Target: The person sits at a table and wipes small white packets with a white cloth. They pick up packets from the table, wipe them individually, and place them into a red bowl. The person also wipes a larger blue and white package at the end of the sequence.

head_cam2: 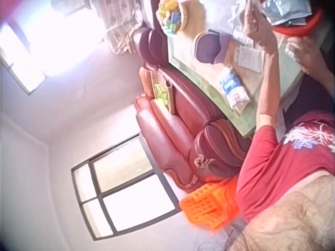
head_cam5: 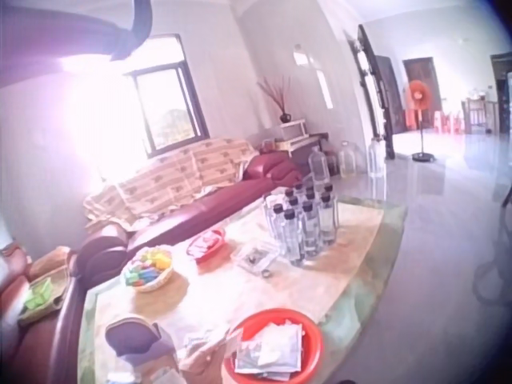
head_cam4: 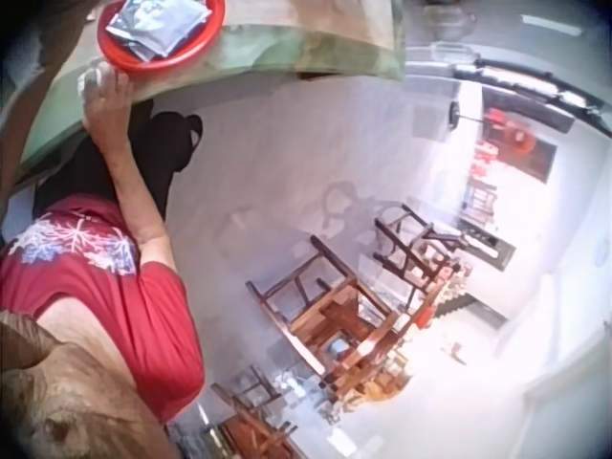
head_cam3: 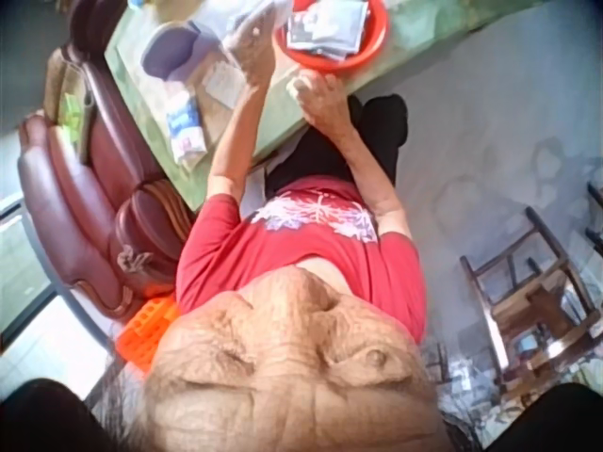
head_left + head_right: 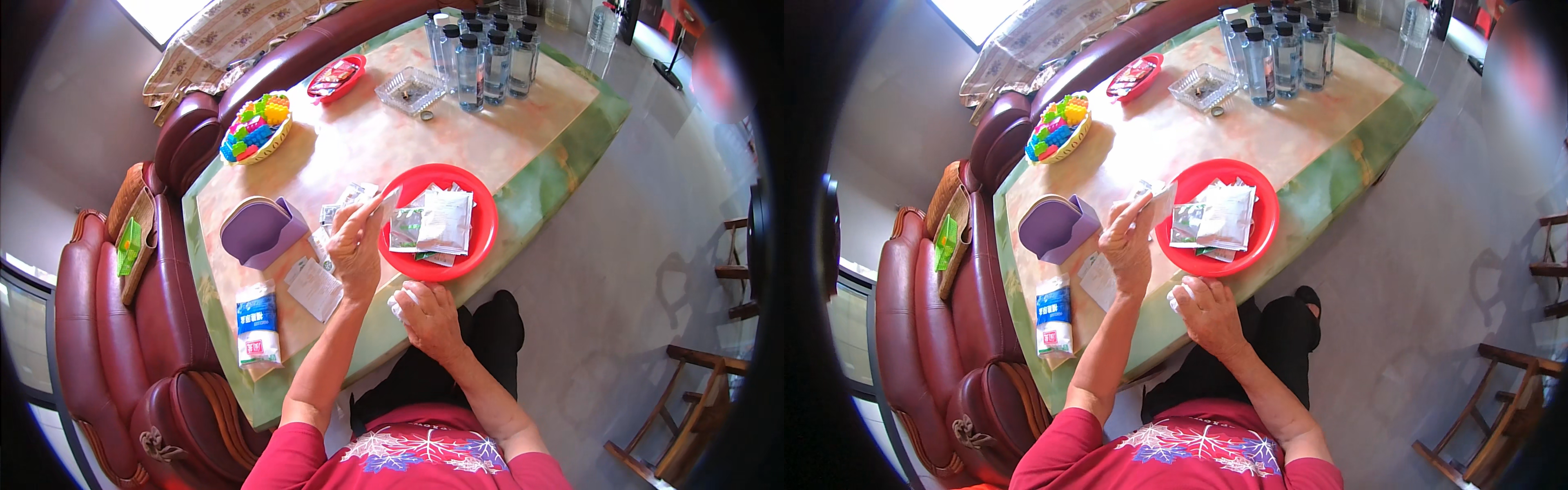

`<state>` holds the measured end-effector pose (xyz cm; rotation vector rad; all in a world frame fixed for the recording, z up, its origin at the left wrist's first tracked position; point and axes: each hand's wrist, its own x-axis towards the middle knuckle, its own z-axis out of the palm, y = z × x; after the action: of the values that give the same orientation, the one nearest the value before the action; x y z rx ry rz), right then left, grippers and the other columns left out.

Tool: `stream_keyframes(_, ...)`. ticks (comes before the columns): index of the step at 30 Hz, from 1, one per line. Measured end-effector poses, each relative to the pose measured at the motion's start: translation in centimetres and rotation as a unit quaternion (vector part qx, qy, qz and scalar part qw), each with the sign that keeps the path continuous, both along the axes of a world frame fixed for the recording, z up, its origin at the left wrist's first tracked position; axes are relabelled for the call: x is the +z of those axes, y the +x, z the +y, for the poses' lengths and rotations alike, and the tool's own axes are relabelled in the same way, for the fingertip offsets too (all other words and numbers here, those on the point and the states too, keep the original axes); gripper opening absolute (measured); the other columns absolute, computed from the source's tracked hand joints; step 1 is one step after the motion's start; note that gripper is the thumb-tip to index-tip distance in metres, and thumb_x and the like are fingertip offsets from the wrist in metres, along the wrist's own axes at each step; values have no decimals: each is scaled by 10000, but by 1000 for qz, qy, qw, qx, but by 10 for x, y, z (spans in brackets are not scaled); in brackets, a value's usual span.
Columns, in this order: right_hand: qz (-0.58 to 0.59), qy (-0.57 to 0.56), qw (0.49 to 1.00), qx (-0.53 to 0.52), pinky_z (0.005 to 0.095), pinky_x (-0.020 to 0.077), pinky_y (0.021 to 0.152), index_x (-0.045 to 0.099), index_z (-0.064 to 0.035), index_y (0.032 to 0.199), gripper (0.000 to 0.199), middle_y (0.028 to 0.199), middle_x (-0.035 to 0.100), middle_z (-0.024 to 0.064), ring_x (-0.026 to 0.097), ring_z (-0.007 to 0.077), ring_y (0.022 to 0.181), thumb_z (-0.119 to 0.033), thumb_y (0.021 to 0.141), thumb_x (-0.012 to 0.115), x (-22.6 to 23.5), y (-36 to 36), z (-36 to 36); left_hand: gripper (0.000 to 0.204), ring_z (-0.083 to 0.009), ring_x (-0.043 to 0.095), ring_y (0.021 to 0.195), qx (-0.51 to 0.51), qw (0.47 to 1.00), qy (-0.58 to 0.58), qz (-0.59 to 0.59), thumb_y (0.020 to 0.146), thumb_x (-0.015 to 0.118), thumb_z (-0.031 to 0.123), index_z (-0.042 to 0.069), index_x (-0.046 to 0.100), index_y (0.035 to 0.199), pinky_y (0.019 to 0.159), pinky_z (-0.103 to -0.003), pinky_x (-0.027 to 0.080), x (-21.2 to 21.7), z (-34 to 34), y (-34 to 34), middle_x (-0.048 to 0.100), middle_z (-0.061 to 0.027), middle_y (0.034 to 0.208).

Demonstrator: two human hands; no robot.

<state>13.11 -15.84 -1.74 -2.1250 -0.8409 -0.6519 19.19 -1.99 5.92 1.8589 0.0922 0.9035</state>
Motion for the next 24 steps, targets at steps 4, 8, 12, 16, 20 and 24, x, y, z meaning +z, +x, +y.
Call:
stream_keyframes(4,-2,4,1000,-14,394,476,779,634,-97,1033,246,1088,616,83,584,271,996,-187,811,688,5,-1,2,261,-181,582,832,-10,994,108,-20,824,694,-38,98,751,1040,728,-293,468,-16,-2,30,649,-65,956)
stream_keyframes(8,2,-6,1000,-10,388,478,771,653,-92,991,213,1074,622,86,590,268,980,-188,804,688,4,-1,3,271,-269,571,995,-54,971,229,35,758,687,-27,105,748,987,875,-391,473,-27,0,32,651,-71,1010)
stream_keyframes(12,6,-15,1000,-6,390,478,772,659,-83,986,215,1059,624,87,594,275,968,-185,800,691,3,0,1,256,-284,587,1047,-117,931,338,79,771,684,16,104,729,1007,913,-398,471,-29,-4,20,660,-69,1066)
stream_keyframes(16,8,3,1000,-8,396,478,777,658,-70,994,222,1062,619,92,592,279,958,-164,797,696,6,1,3,336,-312,562,1125,-102,952,272,101,738,774,130,74,697,1061,983,-450,430,-16,-2,-6,639,-114,1152)
stream_keyframes(20,-1,3,1000,1,399,477,783,658,-71,1025,235,1093,605,93,582,275,954,-141,803,689,3,0,4,430,-330,530,1165,7,940,316,131,745,779,145,65,656,1149,995,-447,418,-25,20,-60,596,-136,1220)
stream_keyframes(24,32,0,999,17,402,466,816,661,-82,1047,277,1099,601,87,573,270,955,-130,775,689,3,-2,2,487,-344,503,1188,87,902,367,209,770,761,165,36,612,1215,1015,-444,396,-39,31,-124,556,-140,1268)
